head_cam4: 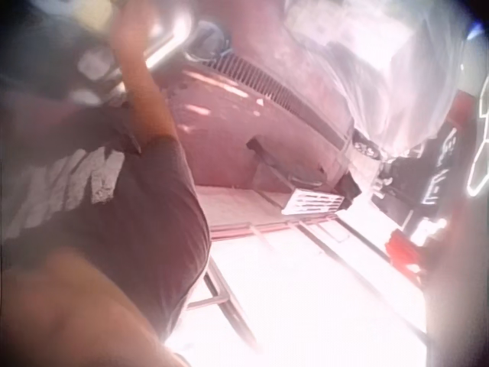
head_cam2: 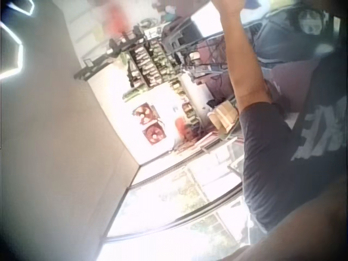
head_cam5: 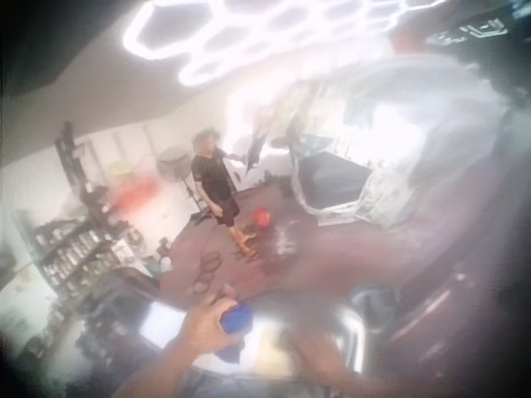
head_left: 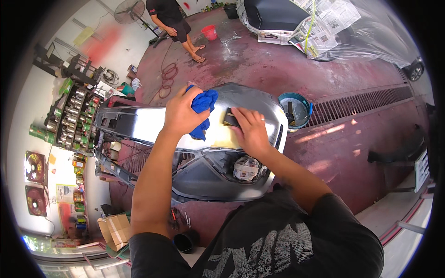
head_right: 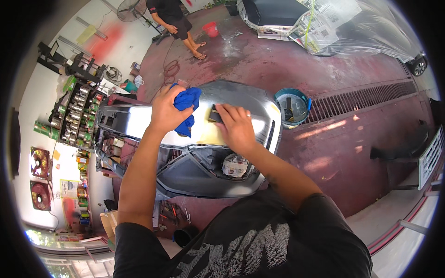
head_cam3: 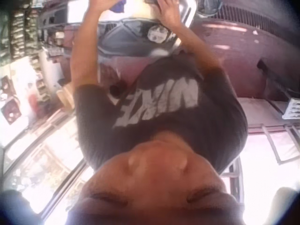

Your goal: The person uses a small sanding block to rub the surface of a silver car bumper, then wipes the area with a blue cloth. They repeat this sanding and wiping process across different sections of the bumper's surface.

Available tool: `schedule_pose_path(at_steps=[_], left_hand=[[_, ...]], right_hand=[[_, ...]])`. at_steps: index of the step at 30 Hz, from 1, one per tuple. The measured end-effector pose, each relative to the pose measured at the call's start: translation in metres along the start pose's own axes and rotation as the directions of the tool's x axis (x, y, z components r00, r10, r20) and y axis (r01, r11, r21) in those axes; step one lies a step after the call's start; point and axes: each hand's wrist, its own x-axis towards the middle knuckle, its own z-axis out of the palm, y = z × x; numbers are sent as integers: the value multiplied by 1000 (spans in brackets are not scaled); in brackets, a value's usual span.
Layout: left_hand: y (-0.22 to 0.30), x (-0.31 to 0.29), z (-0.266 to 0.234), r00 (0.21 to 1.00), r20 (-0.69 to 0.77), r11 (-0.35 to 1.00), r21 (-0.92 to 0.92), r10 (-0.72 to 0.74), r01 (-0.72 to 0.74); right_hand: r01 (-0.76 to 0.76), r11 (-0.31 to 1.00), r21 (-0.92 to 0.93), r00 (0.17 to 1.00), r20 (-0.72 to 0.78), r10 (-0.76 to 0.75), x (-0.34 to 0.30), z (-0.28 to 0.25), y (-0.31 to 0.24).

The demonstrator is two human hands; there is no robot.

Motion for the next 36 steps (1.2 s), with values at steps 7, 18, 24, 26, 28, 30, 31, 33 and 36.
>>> schedule_pose_path(at_steps=[7,18,24,26,28,30,31,33,36], left_hand=[[51,2,20,979,-140,912,-402,-149,81],[-11,-7,19,822,-467,933,-21,-326,358],[-4,-5,36,891,-428,938,220,-154,268],[-2,-3,31,871,-398,936,79,-287,344],[-7,-4,22,858,-341,918,-43,-383,393],[-8,-4,16,821,-306,874,-116,-483,471],[-7,2,18,790,-293,843,-155,-538,516],[-10,0,19,770,-267,814,-210,-580,541],[-3,6,19,782,-237,814,-248,-577,526]], right_hand=[[-12,998,-61,998,62,15,-49,-30,50],[183,981,68,968,160,-192,-10,-19,42],[182,976,117,971,138,-197,26,1,27],[234,962,138,954,159,-255,42,1,27],[269,953,137,943,164,-290,35,-3,41],[304,947,103,933,168,-318,7,-25,96],[307,946,108,930,178,-322,6,-27,108],[276,954,118,933,204,-296,-8,-28,117],[267,956,120,947,148,-284,43,3,41]])
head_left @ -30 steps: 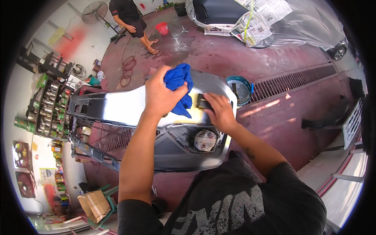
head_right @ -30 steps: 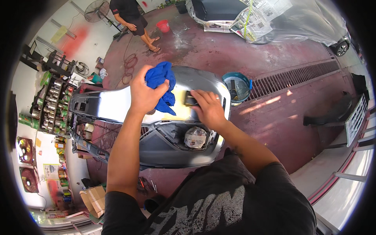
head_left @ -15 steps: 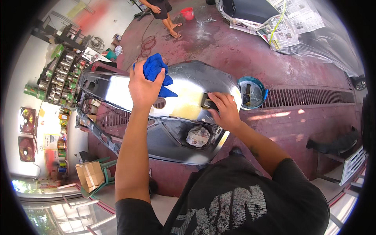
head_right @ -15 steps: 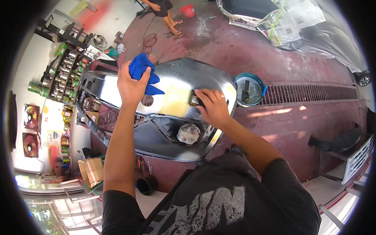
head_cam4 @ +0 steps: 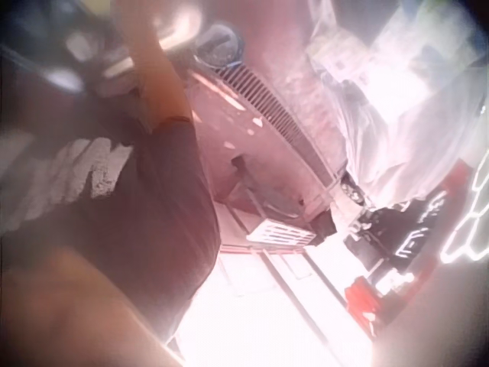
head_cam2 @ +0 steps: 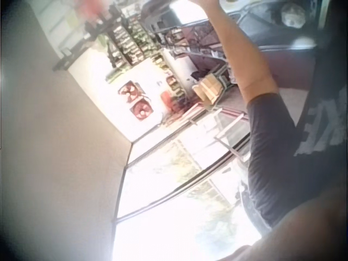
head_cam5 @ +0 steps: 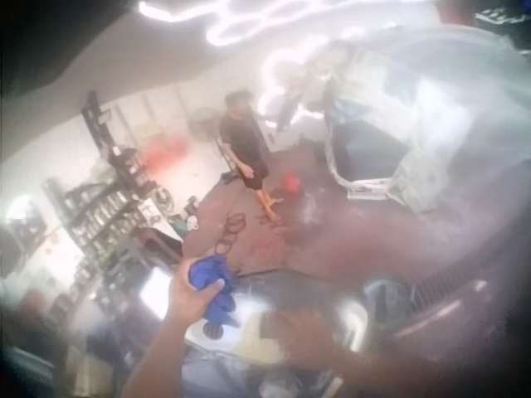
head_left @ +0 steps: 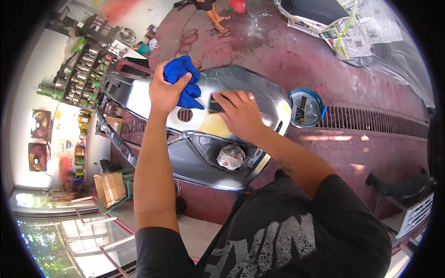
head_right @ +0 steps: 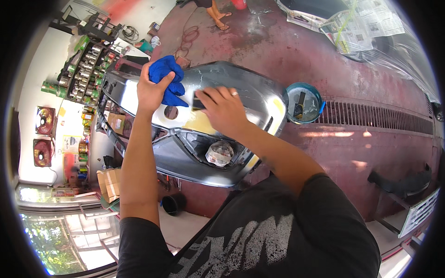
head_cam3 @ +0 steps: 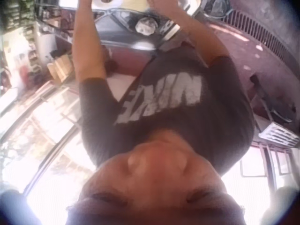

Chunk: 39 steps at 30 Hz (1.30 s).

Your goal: The person uses a small sanding block to rub the surface of a silver car bumper, then wipes the area with a blue cloth. They repeat this sanding and wiping process across different sections of the bumper's surface.

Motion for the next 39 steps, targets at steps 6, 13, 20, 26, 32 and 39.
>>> schedule_pose_path(at_steps=[6,13,20,26,32,39], left_hand=[[-7,2,-10,1000,14,999,-33,-14,14],[-13,10,-5,998,55,996,-94,8,-3],[-16,11,-10,999,33,998,-57,8,-6],[-25,13,-6,998,61,993,-114,34,-27],[-18,5,-8,999,38,999,-47,8,-6],[-27,12,-11,998,47,997,-73,40,-37]], right_hand=[[69,996,-61,995,70,-65,-41,-25,38],[90,996,-14,995,38,-89,19,-2,11],[49,997,-53,995,94,-44,-37,-24,49],[79,997,10,997,16,-79,16,3,9],[38,999,0,997,74,-38,-54,-26,50],[59,995,-77,998,42,-56,-3,-10,15]])
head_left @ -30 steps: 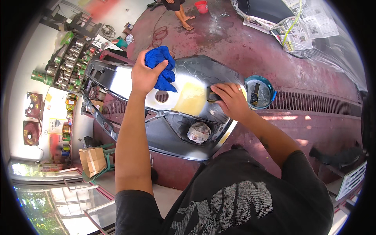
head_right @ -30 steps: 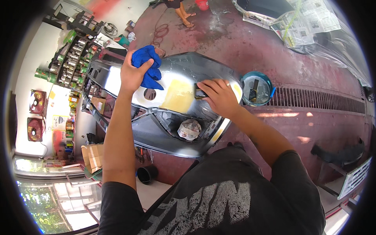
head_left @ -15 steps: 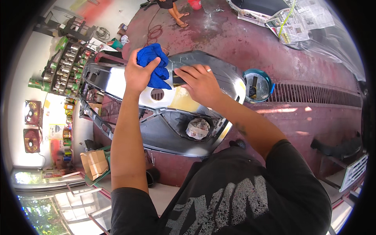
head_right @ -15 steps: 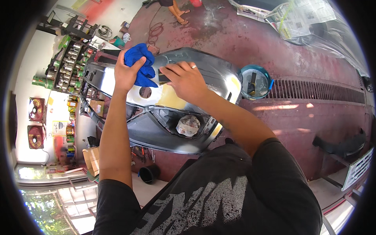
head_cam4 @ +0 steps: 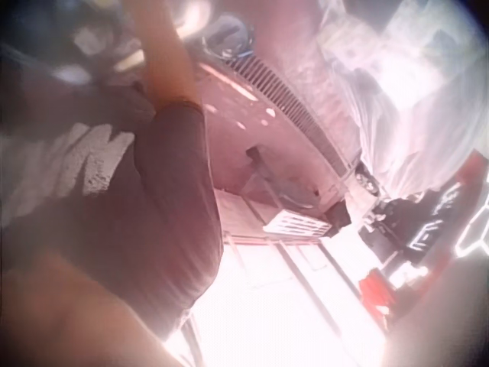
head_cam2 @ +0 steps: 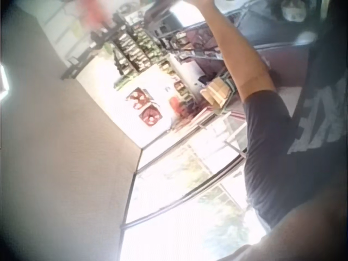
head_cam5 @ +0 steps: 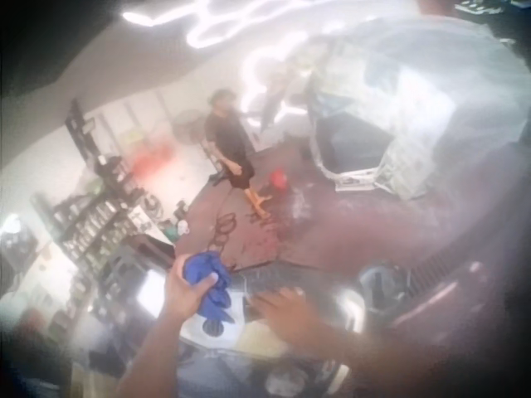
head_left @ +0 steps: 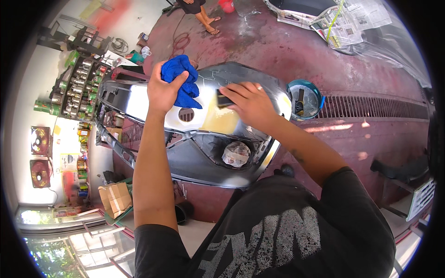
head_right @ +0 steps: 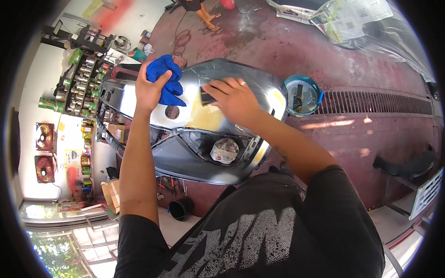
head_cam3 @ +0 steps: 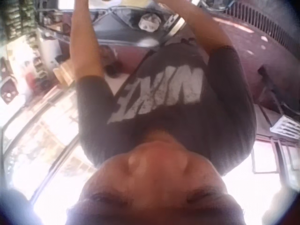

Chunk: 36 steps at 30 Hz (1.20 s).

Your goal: The person uses a small sanding block to rub the surface of a silver car bumper, then wipes the area with a blue cloth. They repeat this sanding and wiping process across different sections of the bumper's surface.

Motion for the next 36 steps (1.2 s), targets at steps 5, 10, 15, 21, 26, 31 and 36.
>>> schedule_pose_path(at_steps=[5,10,15,21,26,31,36], left_hand=[[16,-3,5,999,4,999,28,-44,44],[1,5,5,1000,27,1000,-8,3,-3],[1,1,2,1000,-2,999,33,12,-12],[3,1,3,999,45,999,-43,16,-14],[4,-1,2,999,11,999,16,43,-43],[10,4,8,999,34,999,-42,29,-27],[0,-1,0,1000,12,999,-45,22,-21]], right_hand=[[-53,998,19,998,22,53,-46,-14,16],[-43,995,89,998,-33,46,26,20,-14],[-49,999,20,998,42,48,-35,-11,28],[-42,999,29,998,-35,43,26,17,-17],[-75,997,16,996,47,74,-26,-9,22],[-90,996,19,996,-19,90,39,19,-19],[-68,998,16,997,40,67,-33,-14,14]])
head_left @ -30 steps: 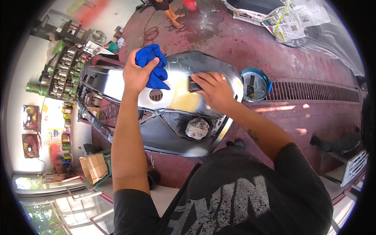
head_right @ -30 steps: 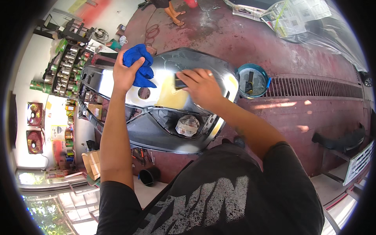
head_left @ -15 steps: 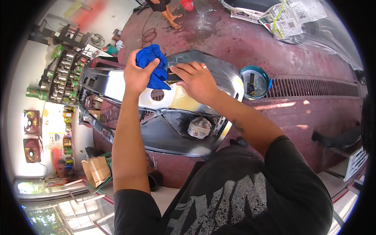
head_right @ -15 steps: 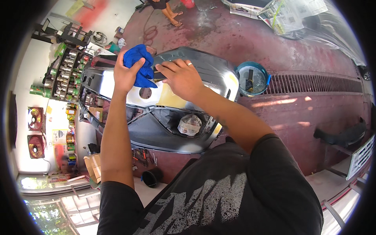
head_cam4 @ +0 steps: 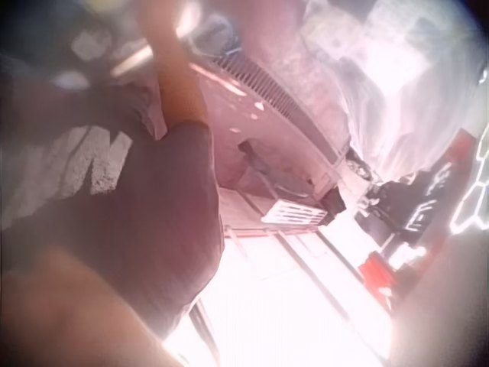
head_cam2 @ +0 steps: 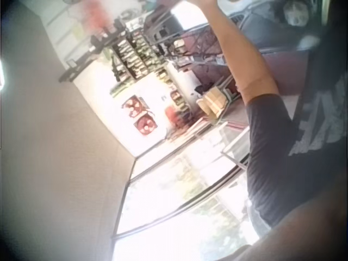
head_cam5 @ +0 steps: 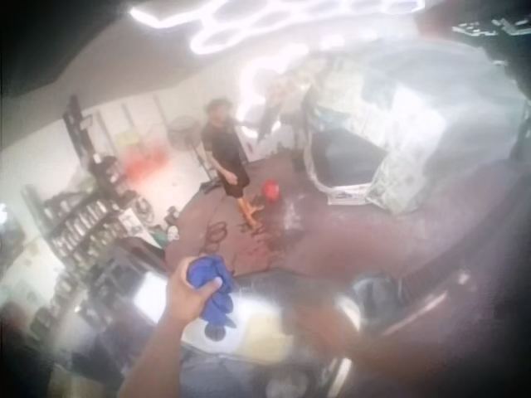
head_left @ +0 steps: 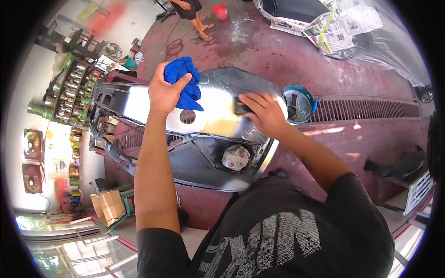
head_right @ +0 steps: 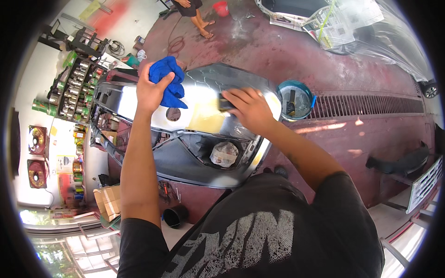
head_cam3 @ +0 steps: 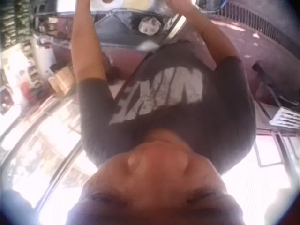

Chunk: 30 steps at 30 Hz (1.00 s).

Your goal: The person uses a small sanding block to rub the surface of a silver car bumper, then wipes the area with a blue cloth. They repeat this sanding and wiping process across different sections of the bumper's surface.

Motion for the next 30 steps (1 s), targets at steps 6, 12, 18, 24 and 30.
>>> schedule_pose_path(at_steps=[6,12,18,24,30], left_hand=[[3,4,6,1000,19,1000,5,14,-14],[2,1,-2,1000,-9,999,45,8,-8],[3,4,7,999,13,999,-25,32,-32],[3,0,-1,1000,-4,1000,-20,8,-8],[1,3,4,1000,-10,998,58,23,-23]], right_hand=[[5,998,-65,997,-80,-10,45,18,-32],[-13,999,-36,1000,-10,13,-3,1,-6],[-95,994,-53,990,-109,89,58,28,-44],[-100,995,21,995,-20,100,-27,-7,4],[10,997,82,999,-51,-5,-39,10,-10]])
